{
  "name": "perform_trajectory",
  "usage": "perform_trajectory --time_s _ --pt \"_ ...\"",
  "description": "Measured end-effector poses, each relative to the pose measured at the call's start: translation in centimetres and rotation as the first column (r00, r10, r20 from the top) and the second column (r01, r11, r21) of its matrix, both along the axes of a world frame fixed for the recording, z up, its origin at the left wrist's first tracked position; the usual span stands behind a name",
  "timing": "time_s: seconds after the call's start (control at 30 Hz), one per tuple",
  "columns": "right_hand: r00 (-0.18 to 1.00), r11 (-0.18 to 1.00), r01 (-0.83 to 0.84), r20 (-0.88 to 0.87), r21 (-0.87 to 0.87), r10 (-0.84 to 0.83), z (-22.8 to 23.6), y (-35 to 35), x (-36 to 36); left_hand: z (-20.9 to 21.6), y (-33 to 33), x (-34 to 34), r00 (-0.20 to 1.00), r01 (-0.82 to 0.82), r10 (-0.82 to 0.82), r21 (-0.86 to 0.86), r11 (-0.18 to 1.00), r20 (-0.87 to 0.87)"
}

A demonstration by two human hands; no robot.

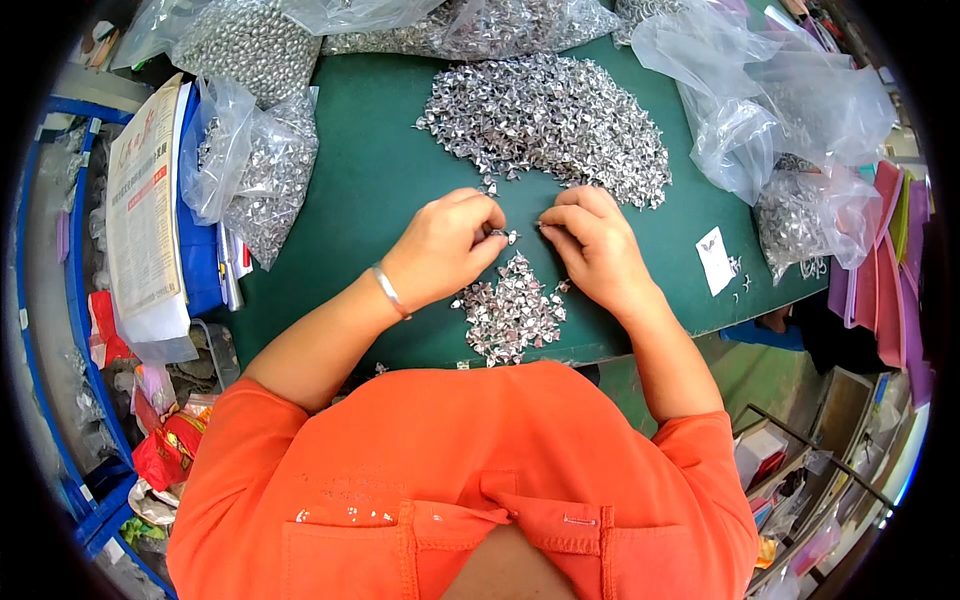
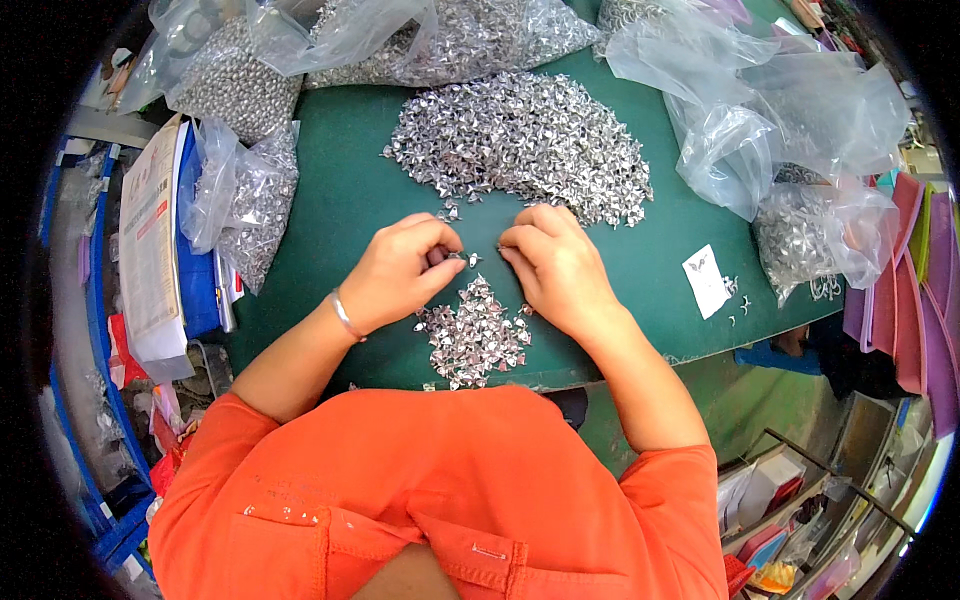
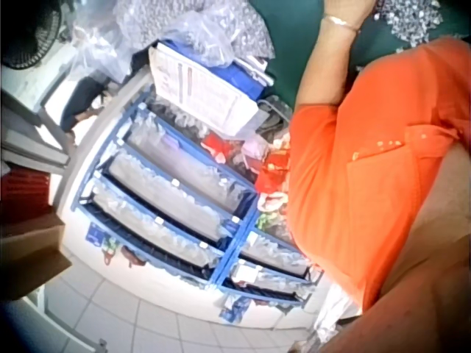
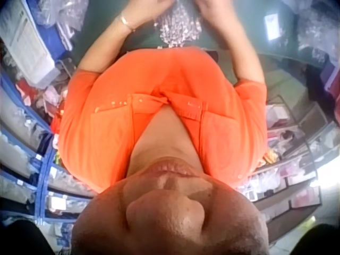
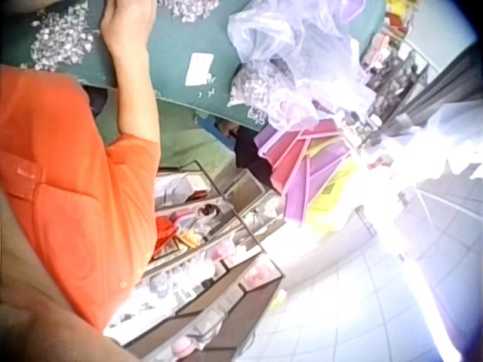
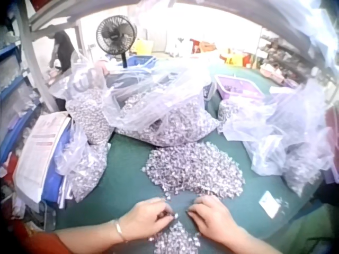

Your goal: The person repeatedly picks up small silver metal fasteners and a tiny pin from a pile on a green workbench, inserts the pin into the fastener, and places the assembled unit into a separate pile. The person occasionally gathers the assembled fasteners into their hands and returns them to the pile.

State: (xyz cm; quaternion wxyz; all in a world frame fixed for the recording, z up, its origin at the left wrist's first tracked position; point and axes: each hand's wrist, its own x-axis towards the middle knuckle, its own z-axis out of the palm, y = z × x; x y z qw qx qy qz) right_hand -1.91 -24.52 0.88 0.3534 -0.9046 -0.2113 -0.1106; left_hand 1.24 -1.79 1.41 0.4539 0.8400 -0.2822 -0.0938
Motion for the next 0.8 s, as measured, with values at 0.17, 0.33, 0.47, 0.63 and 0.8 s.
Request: perform_trajectory --time_s 0.17,0.33,0.47,0.63,0.8 --pt "0.992 0.992 0.126 -0.019 0.024 -0.125 0.4 -1.0 0.0 2.0 1.3 -0.1 0.965 0.202 -0.188 0.061 0.977 -0.184" --pt "0.972 0.971 0.23 -0.062 0.064 -0.226 0.9 -1.8 -0.6 3.3 2.5 0.2 0.839 0.332 -0.311 -0.034 0.943 -0.447" --pt "0.989 0.99 0.139 0.06 -0.012 -0.138 0.3 -0.6 -0.4 2.8 1.8 -0.2 0.72 0.304 -0.335 -0.158 0.94 -0.608" --pt "0.987 0.985 0.102 0.138 -0.136 -0.083 -0.8 0.7 0.0 3.7 0.6 0.0 0.829 0.489 -0.472 -0.023 0.872 -0.3" --pt "0.974 0.971 0.172 0.117 0.164 -0.193 0.6 0.2 -0.7 0.6 -1.1 0.2 0.979 0.119 -0.121 0.019 0.993 0.166"
